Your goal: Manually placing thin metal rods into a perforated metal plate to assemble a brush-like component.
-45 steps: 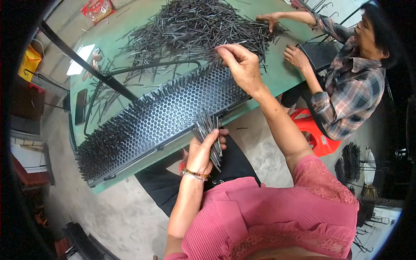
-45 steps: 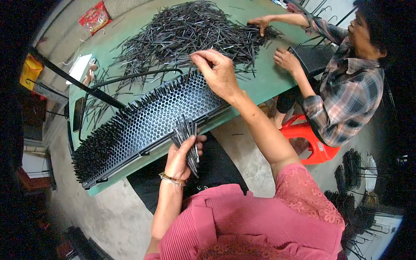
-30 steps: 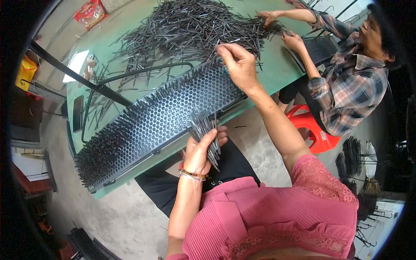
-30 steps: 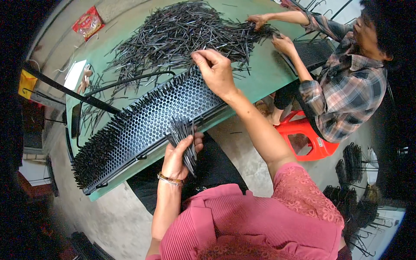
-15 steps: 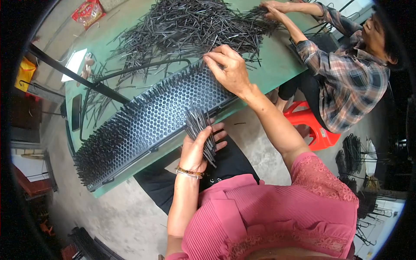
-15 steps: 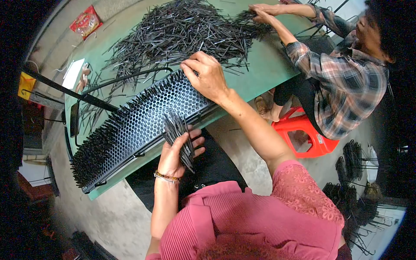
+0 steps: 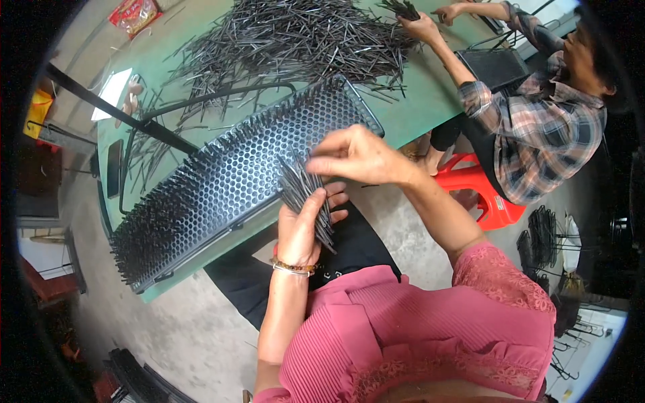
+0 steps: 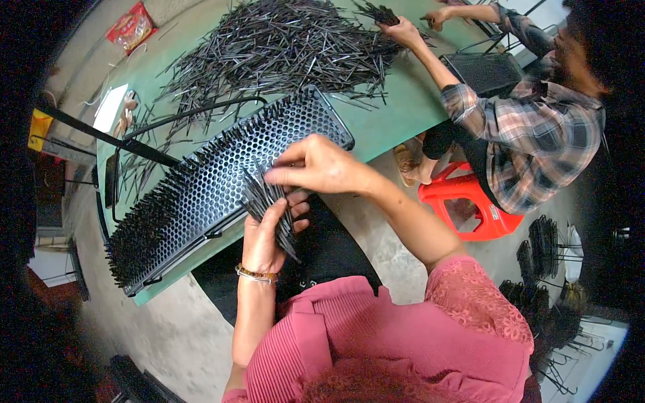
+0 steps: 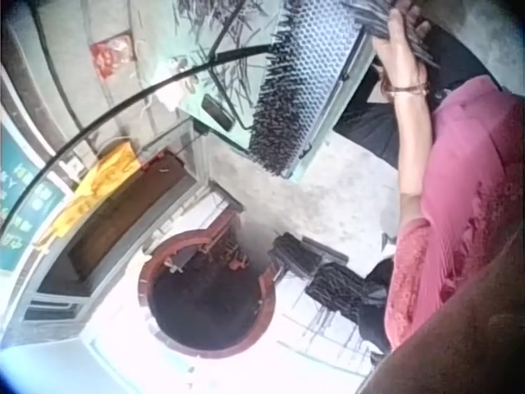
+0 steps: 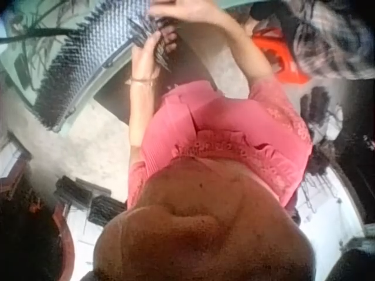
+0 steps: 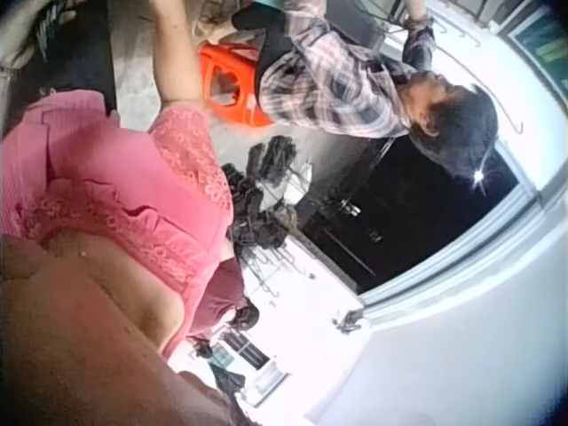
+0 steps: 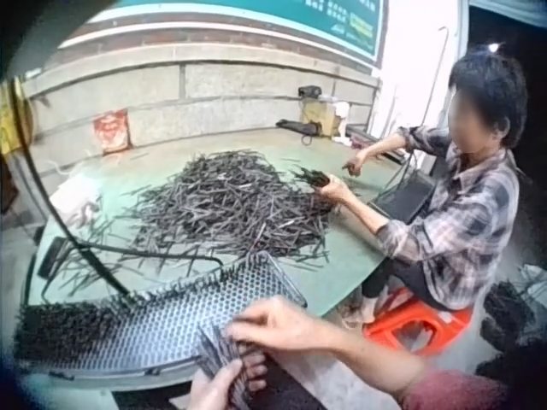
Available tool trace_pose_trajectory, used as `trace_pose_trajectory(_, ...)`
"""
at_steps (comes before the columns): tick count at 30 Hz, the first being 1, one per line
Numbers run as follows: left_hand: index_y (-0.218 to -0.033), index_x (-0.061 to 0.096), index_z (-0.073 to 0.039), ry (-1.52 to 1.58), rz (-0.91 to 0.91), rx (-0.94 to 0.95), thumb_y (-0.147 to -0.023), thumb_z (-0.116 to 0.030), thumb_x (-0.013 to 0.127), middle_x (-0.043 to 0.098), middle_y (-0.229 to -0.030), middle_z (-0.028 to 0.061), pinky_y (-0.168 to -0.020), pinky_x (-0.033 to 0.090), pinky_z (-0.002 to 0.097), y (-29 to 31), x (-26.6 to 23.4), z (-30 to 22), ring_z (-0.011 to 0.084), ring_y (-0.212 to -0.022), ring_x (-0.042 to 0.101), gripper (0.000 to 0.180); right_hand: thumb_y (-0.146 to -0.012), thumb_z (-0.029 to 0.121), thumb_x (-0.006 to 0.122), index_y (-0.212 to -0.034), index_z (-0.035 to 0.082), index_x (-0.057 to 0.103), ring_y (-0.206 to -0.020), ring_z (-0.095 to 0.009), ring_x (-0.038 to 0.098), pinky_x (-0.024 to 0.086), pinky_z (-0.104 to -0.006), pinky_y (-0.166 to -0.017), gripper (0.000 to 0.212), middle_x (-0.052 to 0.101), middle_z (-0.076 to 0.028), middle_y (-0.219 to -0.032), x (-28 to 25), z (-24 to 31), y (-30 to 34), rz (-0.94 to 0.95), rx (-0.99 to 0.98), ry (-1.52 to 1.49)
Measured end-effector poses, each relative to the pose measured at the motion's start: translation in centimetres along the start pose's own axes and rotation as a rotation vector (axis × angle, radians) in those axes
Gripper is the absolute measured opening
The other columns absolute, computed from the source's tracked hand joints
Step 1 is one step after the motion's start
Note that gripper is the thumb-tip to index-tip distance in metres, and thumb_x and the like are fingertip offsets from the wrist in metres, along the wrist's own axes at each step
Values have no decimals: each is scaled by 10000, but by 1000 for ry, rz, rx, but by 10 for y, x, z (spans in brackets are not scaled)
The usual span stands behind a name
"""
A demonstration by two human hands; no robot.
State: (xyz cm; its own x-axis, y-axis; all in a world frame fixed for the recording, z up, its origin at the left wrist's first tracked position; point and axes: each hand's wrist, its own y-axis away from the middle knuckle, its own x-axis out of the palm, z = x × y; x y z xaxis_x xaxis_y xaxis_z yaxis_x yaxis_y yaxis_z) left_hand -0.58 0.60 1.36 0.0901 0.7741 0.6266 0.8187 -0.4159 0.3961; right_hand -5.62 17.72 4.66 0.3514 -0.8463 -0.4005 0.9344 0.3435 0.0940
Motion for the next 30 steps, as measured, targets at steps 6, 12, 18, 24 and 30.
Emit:
trace_pose_trajectory(6, -1231, 450, 32, 55, 18, -34, -928, -134, 482, 593, -1107, 198, -733, 567, 372, -4, 10, 2, 269, -982, 613, 347, -829, 182, 676, -940, -24, 662, -724, -60, 561, 462, -210, -638, 234, 648, -19, -811, -3, -3, 3, -15, 116, -383)
trace_pose_trajectory(12, -1192, 471, 35, 56, -21, -32, -919, -143, 503, 593, -1105, 205, -718, 569, 363, -9, 6, 9, 260, -980, 615, 327, -861, 187, 630, -920, -2, 671, -684, -46, 550, 453, -209, -621, 203, 654, -4, -789, -31, -3, -11, -284, -94, -360)
trace_pose_trajectory(18, -1141, 513, 15, -10, -31, -67, -890, -163, 547, 618, -1072, 189, -667, 571, 326, -8, 4, 13, 226, -890, 642, 310, -876, 103, 601, -998, -51, 634, -824, -102, 618, 489, -235, -769, 199, 672, -61, -871, -68, -22, -51, -552, -361, -37)
trace_pose_trajectory(24, -1161, 494, 21, 14, -21, -74, -893, -157, 548, 617, -1051, 184, -668, 568, 326, -7, 2, 14, 217, -880, 634, 326, -870, 112, 611, -1005, -17, 649, -843, -100, 625, 497, -235, -776, 190, 675, -54, -896, -74, -31, -64, -556, -394, 43)
trace_pose_trajectory(30, -1156, 511, 11, 7, -25, -71, -881, -173, 568, 628, -1031, 177, -657, 569, 318, -5, 1, 16, 203, -850, 639, 337, -837, 163, 645, -967, 33, 683, -819, -101, 625, 486, -245, -739, 188, 689, -56, -897, -70, -34, -66, -568, -432, 30)
